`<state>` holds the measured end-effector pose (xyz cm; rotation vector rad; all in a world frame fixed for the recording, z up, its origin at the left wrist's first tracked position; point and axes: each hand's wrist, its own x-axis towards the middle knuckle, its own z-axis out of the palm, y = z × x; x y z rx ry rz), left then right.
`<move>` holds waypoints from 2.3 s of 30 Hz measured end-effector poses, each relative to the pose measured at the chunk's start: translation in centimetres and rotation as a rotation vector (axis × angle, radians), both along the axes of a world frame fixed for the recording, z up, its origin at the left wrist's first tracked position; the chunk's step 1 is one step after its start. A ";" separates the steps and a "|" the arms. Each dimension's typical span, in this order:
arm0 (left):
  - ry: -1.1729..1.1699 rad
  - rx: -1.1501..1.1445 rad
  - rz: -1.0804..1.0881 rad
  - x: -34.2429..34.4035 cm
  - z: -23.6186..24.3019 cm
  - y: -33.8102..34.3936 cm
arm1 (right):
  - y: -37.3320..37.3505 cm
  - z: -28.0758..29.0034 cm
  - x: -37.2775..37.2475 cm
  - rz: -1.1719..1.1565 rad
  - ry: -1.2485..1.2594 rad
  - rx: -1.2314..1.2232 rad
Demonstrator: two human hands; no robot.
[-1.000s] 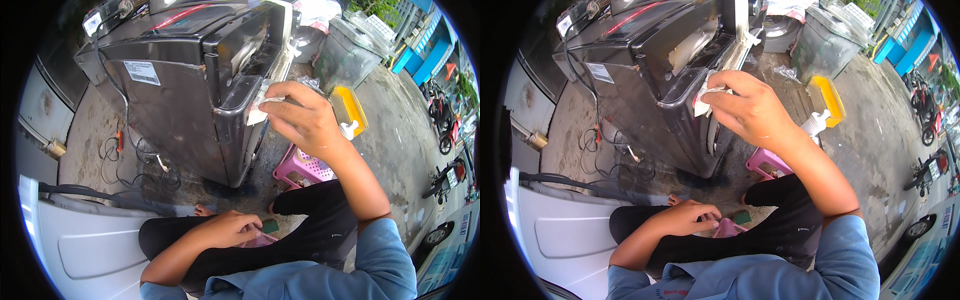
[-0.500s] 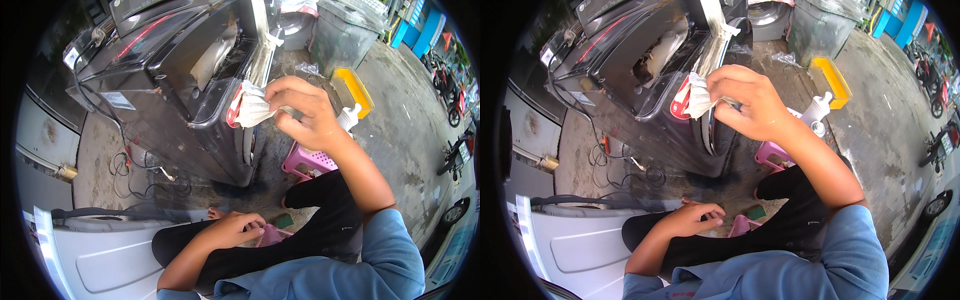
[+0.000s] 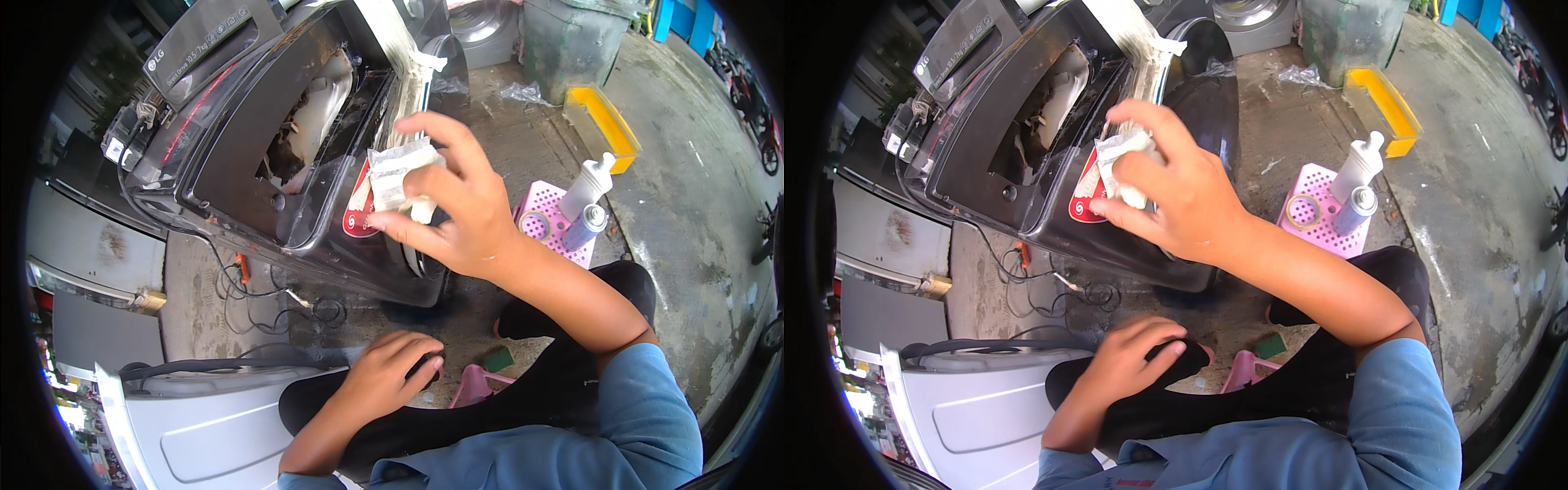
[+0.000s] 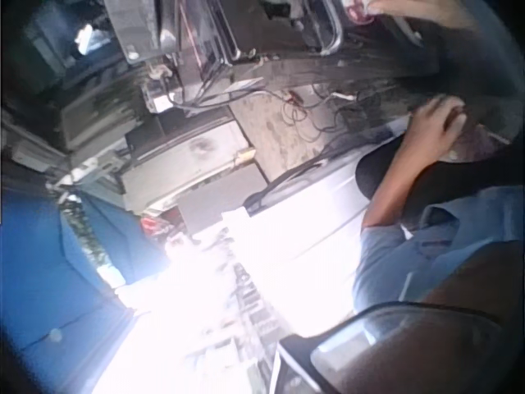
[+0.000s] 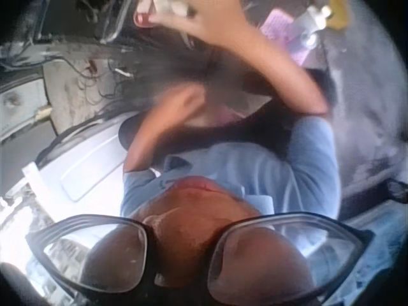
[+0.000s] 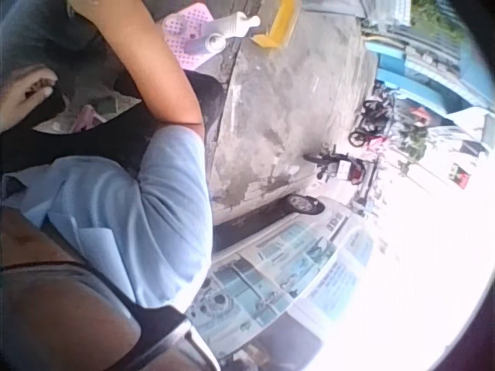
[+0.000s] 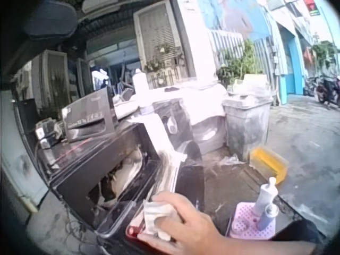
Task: The person applies masking tape to the edges of a washing machine door, sprays a substance onto the taped area, and then removes the tape to reveal a clean edge. The person handles the tape and spray can with both hands while seated on the ground.
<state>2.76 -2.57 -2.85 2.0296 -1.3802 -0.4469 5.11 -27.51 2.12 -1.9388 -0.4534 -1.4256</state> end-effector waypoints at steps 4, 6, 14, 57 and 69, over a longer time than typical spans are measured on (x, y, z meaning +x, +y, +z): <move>-0.745 -0.146 0.021 0.6 9.5 -1.8 | 0.3 -0.9 0.6 0.057 0.091 0.200; -0.976 -0.047 0.080 0.9 12.4 -2.9 | 0.6 -0.6 0.6 0.115 0.077 0.255; -1.202 0.094 0.170 3.9 13.3 -4.9 | 0.5 -0.6 0.4 0.131 0.153 0.197; -1.094 0.050 0.175 4.5 12.7 -5.4 | -2.2 -0.1 1.4 0.281 0.250 -0.006; -1.111 0.059 0.191 4.5 12.4 -5.4 | -8.6 1.2 -0.1 0.387 0.424 0.005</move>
